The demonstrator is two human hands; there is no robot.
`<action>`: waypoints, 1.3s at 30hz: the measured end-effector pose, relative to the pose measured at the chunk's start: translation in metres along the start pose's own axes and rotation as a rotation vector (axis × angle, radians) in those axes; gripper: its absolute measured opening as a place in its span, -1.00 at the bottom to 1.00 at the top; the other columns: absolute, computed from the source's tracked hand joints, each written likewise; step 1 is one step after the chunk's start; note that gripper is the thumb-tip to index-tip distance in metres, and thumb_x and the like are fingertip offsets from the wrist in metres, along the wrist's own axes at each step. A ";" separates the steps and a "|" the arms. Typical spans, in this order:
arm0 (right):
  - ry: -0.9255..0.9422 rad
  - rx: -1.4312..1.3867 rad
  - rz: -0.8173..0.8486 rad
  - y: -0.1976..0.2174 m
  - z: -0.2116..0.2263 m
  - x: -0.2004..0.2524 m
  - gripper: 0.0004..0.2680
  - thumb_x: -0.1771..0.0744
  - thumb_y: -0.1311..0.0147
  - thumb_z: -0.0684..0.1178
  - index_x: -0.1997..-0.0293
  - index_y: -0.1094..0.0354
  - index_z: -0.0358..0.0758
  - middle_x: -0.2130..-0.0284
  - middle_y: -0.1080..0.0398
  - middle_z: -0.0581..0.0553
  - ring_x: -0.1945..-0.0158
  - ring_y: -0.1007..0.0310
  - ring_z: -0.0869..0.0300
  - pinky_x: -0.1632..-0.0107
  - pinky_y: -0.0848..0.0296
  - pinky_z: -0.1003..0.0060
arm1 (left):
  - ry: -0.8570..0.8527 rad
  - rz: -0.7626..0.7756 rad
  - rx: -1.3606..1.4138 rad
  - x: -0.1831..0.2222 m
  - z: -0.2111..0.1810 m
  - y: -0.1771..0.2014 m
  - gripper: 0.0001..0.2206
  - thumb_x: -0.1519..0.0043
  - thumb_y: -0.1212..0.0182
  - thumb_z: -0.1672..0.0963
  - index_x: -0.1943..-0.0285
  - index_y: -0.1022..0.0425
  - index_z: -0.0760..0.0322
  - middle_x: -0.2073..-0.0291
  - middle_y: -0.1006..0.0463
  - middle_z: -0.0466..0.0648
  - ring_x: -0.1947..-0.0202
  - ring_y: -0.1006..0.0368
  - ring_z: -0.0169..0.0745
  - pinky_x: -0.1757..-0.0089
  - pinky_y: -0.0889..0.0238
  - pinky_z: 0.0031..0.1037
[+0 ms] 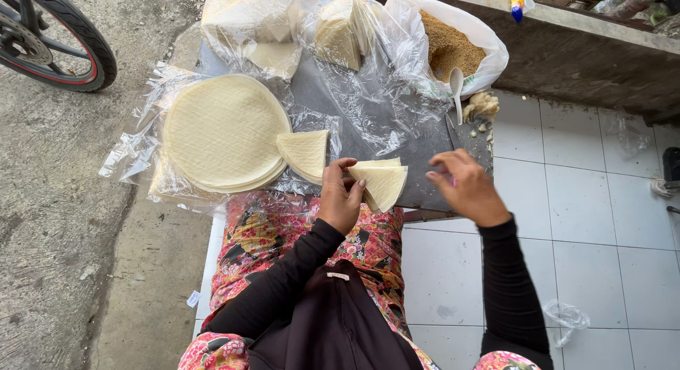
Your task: The person cuts round dough sheets in half using scissors, folds the halves, and then gathers and stacks them together while managing plastic packaging on a table.
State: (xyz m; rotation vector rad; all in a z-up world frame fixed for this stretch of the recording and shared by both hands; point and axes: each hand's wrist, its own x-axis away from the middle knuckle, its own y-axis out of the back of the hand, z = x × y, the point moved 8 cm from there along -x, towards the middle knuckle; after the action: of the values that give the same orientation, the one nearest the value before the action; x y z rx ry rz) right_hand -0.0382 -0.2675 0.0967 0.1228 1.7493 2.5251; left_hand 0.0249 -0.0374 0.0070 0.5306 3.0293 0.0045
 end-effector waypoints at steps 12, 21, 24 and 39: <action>0.264 -0.032 0.108 -0.057 0.060 -0.040 -0.56 -0.27 -0.24 0.17 -0.24 -0.30 -0.13 -0.17 -0.32 -0.21 -0.28 -0.21 -0.13 -0.26 -0.11 -0.14 | -0.324 0.060 -0.939 -0.026 -0.054 0.075 -0.60 -0.29 -0.21 0.12 -0.31 -0.31 0.26 -0.28 -0.36 0.27 -0.19 -0.32 0.23 -0.09 -0.24 -0.05; 0.238 -0.011 0.306 -0.070 0.052 -0.061 -0.54 -0.22 -0.27 0.30 -0.11 -0.32 -0.10 0.02 -0.34 -0.09 -0.17 -0.18 -0.01 -0.13 -0.05 0.00 | 0.007 0.512 -1.281 -0.107 -0.002 0.103 -0.33 0.00 -0.53 -0.08 -0.22 -0.41 0.23 -0.20 -0.38 0.16 -0.39 -0.07 0.26 -0.34 0.52 0.37; 0.180 0.042 0.419 -0.080 0.044 -0.069 -0.55 -0.19 -0.29 0.31 -0.03 -0.33 -0.10 0.07 -0.34 -0.06 -0.14 -0.16 -0.01 -0.10 -0.04 0.02 | 0.056 0.579 -1.270 -0.120 -0.002 0.099 -0.25 0.09 -0.60 -0.12 -0.17 -0.38 0.33 -0.12 -0.41 0.18 -0.35 -0.07 0.32 -0.32 0.53 0.35; 0.000 -0.385 0.175 -0.052 0.064 -0.028 -0.53 -0.24 -0.29 -0.05 -0.23 -0.15 -0.26 0.30 -0.44 -0.19 0.19 -0.55 0.06 0.10 -0.49 0.19 | -0.095 0.528 -1.067 -0.096 0.009 0.100 -0.66 -0.12 -0.37 0.00 -0.03 -0.47 0.04 0.05 -0.54 0.02 -0.07 -0.28 0.20 -0.06 0.03 -0.01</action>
State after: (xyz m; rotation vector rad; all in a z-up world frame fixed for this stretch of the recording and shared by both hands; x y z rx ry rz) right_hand -0.0034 -0.1923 0.0694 0.2632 1.2680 2.9292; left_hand 0.1493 0.0239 0.0060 1.0608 2.2005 1.4197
